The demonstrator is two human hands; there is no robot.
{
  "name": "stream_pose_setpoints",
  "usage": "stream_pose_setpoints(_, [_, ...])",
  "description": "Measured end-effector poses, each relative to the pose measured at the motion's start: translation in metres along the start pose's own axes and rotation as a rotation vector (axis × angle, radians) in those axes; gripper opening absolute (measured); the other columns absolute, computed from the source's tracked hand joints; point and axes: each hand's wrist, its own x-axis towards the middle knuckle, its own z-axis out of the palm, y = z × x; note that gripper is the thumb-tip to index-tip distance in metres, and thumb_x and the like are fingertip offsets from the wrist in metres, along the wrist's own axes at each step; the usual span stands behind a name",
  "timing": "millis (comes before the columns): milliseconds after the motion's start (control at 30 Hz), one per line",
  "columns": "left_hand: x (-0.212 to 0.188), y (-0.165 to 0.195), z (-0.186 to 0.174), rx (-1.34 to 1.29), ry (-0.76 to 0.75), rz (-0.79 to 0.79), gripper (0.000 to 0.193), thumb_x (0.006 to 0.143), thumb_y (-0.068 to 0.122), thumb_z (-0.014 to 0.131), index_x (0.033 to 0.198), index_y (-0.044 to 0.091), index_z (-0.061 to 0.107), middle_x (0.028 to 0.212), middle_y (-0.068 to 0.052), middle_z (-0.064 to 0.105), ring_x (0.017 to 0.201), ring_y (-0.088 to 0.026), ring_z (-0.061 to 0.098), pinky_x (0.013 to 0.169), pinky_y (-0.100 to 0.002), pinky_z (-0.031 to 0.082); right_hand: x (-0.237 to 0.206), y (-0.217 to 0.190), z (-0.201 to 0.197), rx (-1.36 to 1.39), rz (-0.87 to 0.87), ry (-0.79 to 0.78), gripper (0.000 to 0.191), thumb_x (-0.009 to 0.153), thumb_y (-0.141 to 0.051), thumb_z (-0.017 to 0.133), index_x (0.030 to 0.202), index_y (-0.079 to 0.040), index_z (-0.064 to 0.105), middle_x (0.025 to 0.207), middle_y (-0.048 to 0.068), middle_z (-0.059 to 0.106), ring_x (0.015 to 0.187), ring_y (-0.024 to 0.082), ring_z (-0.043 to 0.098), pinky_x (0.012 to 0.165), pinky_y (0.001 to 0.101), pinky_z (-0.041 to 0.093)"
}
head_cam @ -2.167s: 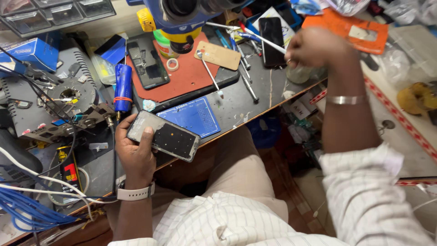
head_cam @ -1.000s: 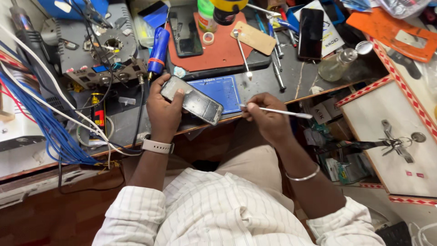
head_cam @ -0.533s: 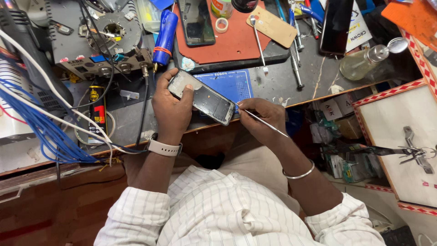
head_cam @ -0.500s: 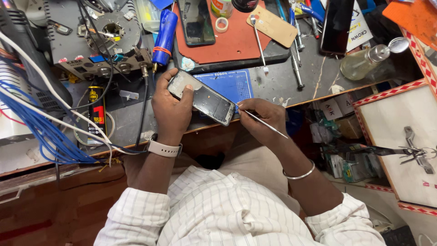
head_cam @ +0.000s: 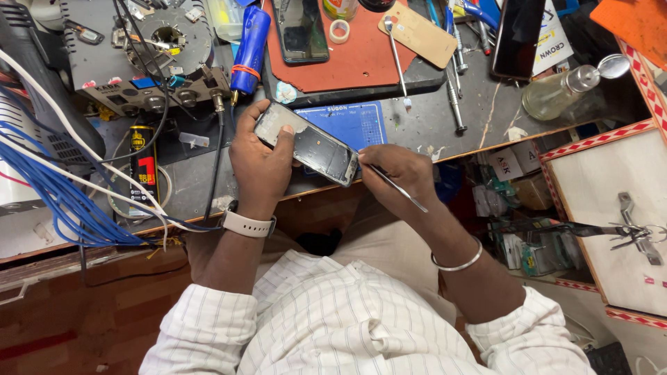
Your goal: The person uses a hot air gun to heat the edges of a disassembled smartphone, then switches to a metal spudger to pry and separate the screen from the frame. The device is rotated and repositioned repeatedly while the person works along the perimeter.
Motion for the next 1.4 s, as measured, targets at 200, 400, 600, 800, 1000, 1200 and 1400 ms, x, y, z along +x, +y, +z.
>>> stream_pose_setpoints(200, [0.002,0.007,0.0,-0.02,0.001,-0.129,0.044,0.092,0.006,0.069,0.133,-0.002,0.056,0.103,-0.013,0.072,0.068,-0.011,0.069,0.051,-0.027,0.06,0.013,0.001,0.0,-0.001,-0.032,-0.045,0.013,0.086,0.005,0.073,0.098,0.001,0.073,0.098,0.015,0.077,0.091,0.025,0.078,0.081,0.0317,0.063])
stream_pose_setpoints(400, [0.002,0.01,-0.002,-0.03,-0.005,-0.142,0.045,0.092,0.007,0.068,0.135,-0.001,0.055,0.098,-0.012,0.074,0.06,-0.009,0.068,0.046,-0.026,0.058,0.02,0.001,0.003,0.004,-0.062,-0.058,0.013,0.087,0.004,0.073,0.099,0.0,0.072,0.098,0.015,0.077,0.09,0.025,0.078,0.08,0.0319,0.062])
stream_pose_setpoints(600, [0.002,0.009,-0.001,-0.047,-0.012,-0.154,0.045,0.093,0.007,0.068,0.135,-0.001,0.055,0.09,-0.01,0.074,0.058,-0.009,0.067,0.047,-0.025,0.056,0.03,-0.001,0.016,0.028,-0.041,-0.068,0.011,0.087,0.003,0.073,0.098,0.0,0.072,0.097,0.014,0.077,0.09,0.024,0.078,0.08,0.0319,0.062])
stream_pose_setpoints(800, [0.002,0.01,-0.002,-0.087,-0.021,-0.181,0.046,0.093,0.007,0.068,0.135,-0.002,0.053,0.088,-0.01,0.074,0.059,-0.008,0.067,0.047,-0.025,0.057,0.042,-0.002,0.028,0.045,-0.074,-0.078,0.011,0.088,0.002,0.074,0.098,0.0,0.072,0.096,0.014,0.076,0.089,0.024,0.078,0.079,0.0321,0.062])
stream_pose_setpoints(1000, [0.001,0.01,-0.003,-0.105,-0.021,-0.178,0.046,0.093,0.006,0.067,0.136,-0.002,0.053,0.086,-0.009,0.073,0.058,-0.008,0.065,0.048,-0.024,0.055,0.054,-0.003,0.039,0.058,-0.098,-0.091,0.01,0.089,0.001,0.075,0.098,0.0,0.072,0.095,0.013,0.076,0.087,0.024,0.077,0.077,0.0316,0.061])
stream_pose_setpoints(1200, [0.001,0.009,-0.002,-0.162,-0.005,-0.192,0.046,0.093,0.004,0.066,0.136,-0.002,0.053,0.09,-0.008,0.072,0.061,-0.006,0.066,0.048,-0.024,0.056,0.063,-0.002,0.047,0.089,-0.134,-0.097,0.011,0.089,0.002,0.074,0.099,0.0,0.071,0.095,0.014,0.075,0.087,0.024,0.077,0.077,0.0322,0.061])
stream_pose_setpoints(1400, [0.001,0.008,-0.003,-0.151,-0.011,-0.218,0.045,0.093,0.005,0.066,0.136,-0.001,0.054,0.086,-0.009,0.072,0.056,-0.007,0.063,0.047,-0.024,0.053,0.07,0.002,0.06,0.1,-0.138,-0.093,0.012,0.088,0.002,0.075,0.1,0.0,0.072,0.097,0.014,0.075,0.087,0.024,0.077,0.076,0.032,0.061])
